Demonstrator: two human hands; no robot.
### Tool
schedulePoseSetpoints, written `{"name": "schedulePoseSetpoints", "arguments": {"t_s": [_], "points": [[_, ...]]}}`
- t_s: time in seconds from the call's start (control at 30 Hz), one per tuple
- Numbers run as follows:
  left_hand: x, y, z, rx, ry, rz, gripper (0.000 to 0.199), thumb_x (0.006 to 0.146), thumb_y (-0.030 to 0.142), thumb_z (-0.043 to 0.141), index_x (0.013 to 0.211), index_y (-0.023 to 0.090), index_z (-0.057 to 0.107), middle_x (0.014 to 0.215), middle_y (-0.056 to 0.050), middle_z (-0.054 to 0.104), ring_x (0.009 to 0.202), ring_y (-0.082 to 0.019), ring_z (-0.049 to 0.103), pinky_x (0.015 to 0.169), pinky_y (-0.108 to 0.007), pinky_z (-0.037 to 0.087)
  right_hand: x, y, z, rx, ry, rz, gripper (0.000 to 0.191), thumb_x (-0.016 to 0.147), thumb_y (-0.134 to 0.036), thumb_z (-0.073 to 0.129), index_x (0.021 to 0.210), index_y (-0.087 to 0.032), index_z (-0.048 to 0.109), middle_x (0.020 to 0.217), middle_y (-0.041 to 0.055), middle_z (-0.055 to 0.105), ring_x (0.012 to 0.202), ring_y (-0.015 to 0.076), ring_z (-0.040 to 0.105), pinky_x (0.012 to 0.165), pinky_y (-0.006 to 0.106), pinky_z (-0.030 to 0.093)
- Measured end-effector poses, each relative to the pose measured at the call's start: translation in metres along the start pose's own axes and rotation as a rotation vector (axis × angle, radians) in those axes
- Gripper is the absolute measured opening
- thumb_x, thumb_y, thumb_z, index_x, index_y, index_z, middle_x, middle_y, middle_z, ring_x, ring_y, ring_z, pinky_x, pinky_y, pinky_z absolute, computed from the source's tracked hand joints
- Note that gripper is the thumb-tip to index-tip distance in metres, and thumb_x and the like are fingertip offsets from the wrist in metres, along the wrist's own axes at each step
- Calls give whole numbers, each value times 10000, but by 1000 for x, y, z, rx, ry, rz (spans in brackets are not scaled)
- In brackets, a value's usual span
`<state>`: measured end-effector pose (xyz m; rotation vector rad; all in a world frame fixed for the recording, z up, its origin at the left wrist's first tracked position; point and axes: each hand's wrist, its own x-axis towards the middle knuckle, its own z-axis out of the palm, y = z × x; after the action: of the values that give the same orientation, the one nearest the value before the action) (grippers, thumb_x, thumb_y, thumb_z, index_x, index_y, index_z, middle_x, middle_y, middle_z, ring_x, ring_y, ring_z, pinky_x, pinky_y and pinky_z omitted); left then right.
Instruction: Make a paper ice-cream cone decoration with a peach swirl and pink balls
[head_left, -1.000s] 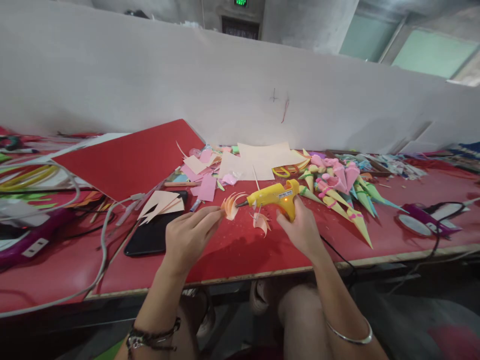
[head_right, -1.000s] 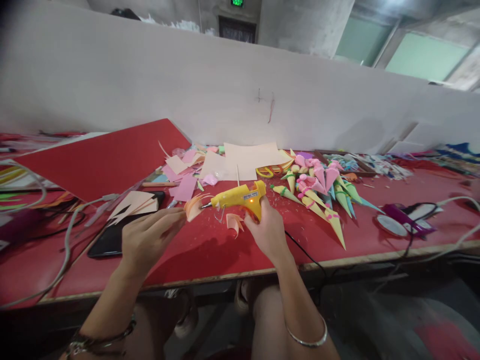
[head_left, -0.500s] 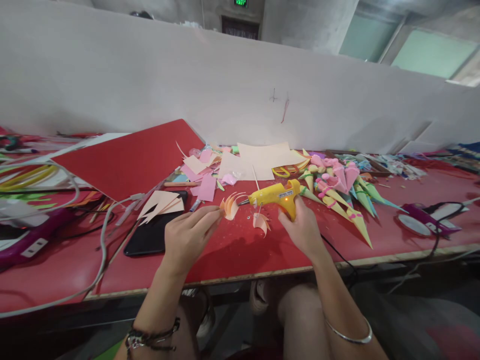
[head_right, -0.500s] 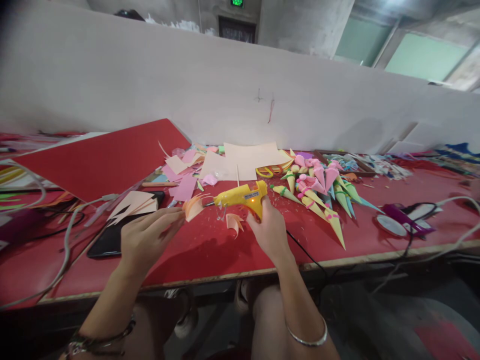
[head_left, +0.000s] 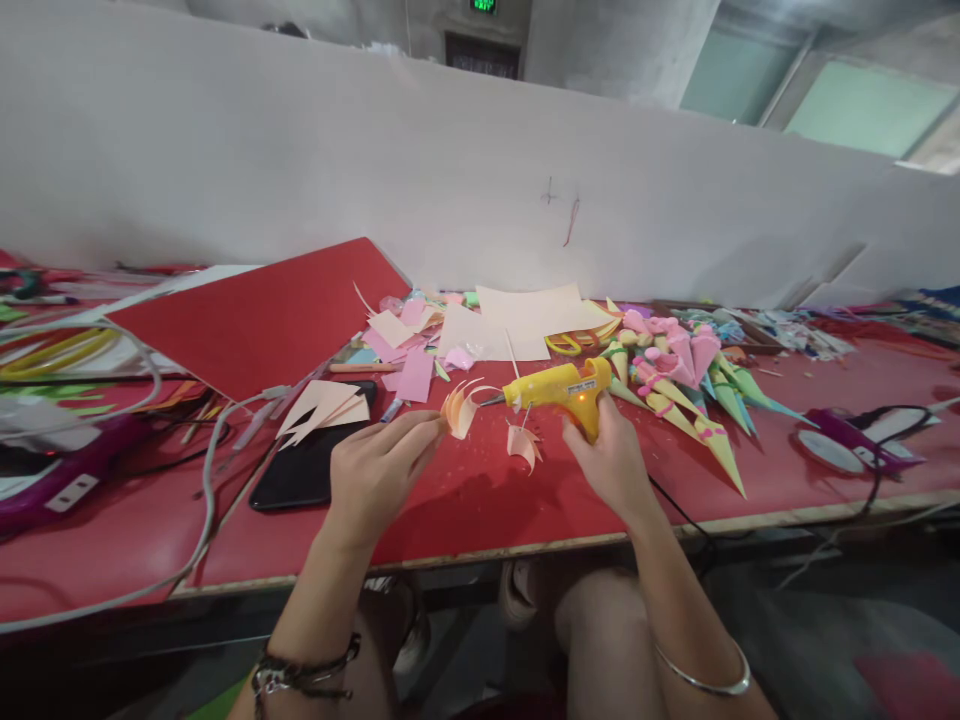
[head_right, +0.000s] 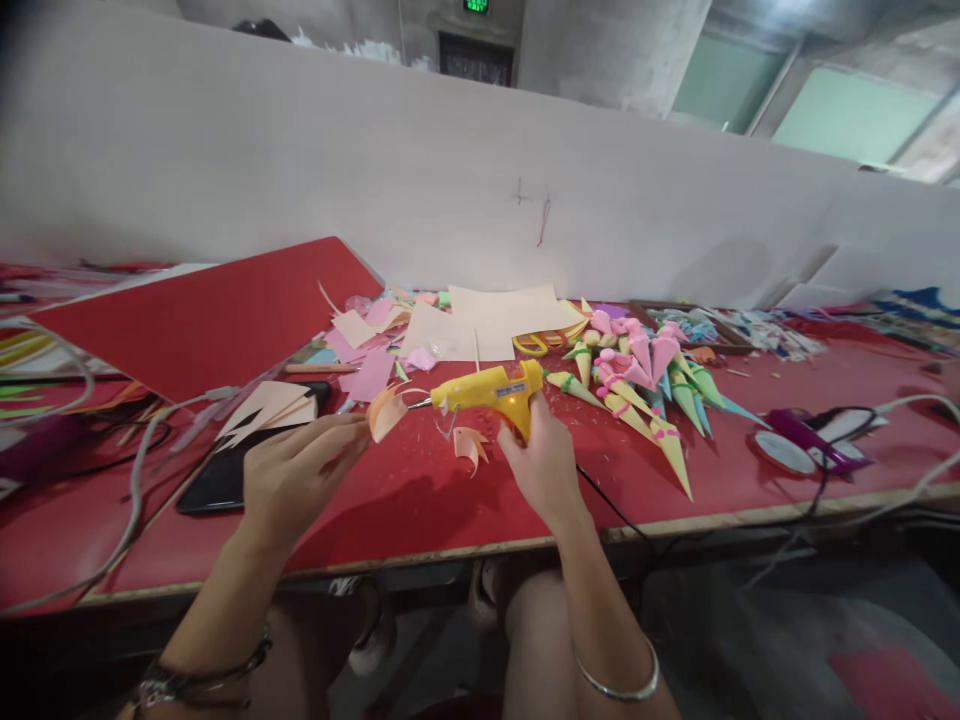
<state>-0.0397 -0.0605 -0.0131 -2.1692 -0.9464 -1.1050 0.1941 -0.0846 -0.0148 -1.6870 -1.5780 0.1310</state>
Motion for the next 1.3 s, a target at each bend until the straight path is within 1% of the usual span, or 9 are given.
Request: {"name": "schedulePoseSetpoints", "arguments": {"t_s": [0.27, 0.43, 0.63, 0.83, 0.97, 1.07, 1.13, 1.2, 1.3], "points": [[-1, -1, 0, -9, -3, -9, 119, 805, 194, 526, 707, 191, 595, 746, 14, 701, 594, -92, 630, 535, -183, 432, -2, -3, 1, 74, -41, -24, 242, 735, -255, 449, 964, -177, 465, 850, 87, 633, 745, 221, 607, 614, 289, 445], [0, 0, -1, -4, 0, -7, 144, 815, 203, 508, 708, 198, 604, 751, 14, 703, 589, -88, 629, 545, -177, 439, -1, -1, 1, 62, -48, -25, 225, 746, -263, 438, 955, -180, 461, 842, 85, 633, 750, 222, 608, 606, 281, 437], [-1, 0, -2, -9, -27, -25, 138, 814, 198, 504, 733, 210, 614, 762, 12, 705, 601, -92, 633, 550, -180, 445, -1, 2, 1, -42, -34, -6, 213, 745, -260, 423, 939, -183, 462, 746, 65, 616, 675, 221, 595, 542, 270, 401], [-1, 0, -1, -18, -22, -24, 118, 811, 195, 512, 746, 207, 610, 765, 14, 706, 607, -92, 635, 551, -182, 443, 0, 3, 3, -98, -18, 3, 269, 753, -280, 425, 993, -166, 466, 737, 67, 615, 661, 229, 593, 535, 276, 393], [0, 0, -1, -9, -11, -21, 83, 800, 189, 534, 743, 189, 595, 767, 6, 704, 606, -102, 637, 540, -191, 441, 3, 7, 3, -151, -6, 71, 366, 733, -389, 506, 1008, -151, 464, 731, 70, 615, 621, 228, 587, 542, 291, 405], [0, 0, -1, 0, -20, -34, 97, 806, 200, 524, 741, 188, 594, 774, 7, 703, 620, -104, 639, 546, -191, 442, 6, 19, 4, -220, 2, 122, 428, 734, -442, 516, 1027, -137, 450, 768, 94, 622, 656, 245, 594, 567, 312, 414], [0, 0, -1, 3, -36, -40, 119, 815, 209, 507, 737, 193, 595, 775, 13, 701, 633, -101, 639, 547, -188, 439, 8, 28, 5, -289, 16, 130, 360, 783, -391, 461, 1028, -128, 450, 833, 126, 626, 722, 259, 601, 588, 320, 412], [1, 1, 0, 3, -57, -46, 141, 823, 212, 488, 733, 199, 596, 769, 18, 700, 637, -96, 636, 545, -186, 434, 10, 36, 7, -351, 12, 129, 283, 826, -300, 386, 1031, -117, 451, 887, 150, 621, 767, 258, 601, 602, 320, 408], [1, 1, 0, 2, -89, -66, 145, 825, 215, 479, 735, 199, 592, 757, 19, 695, 631, -95, 630, 542, -189, 428, 11, 43, 9, -397, -28, 118, 270, 835, -200, 332, 1054, -93, 449, 932, 169, 602, 821, 254, 593, 632, 317, 413]]}}
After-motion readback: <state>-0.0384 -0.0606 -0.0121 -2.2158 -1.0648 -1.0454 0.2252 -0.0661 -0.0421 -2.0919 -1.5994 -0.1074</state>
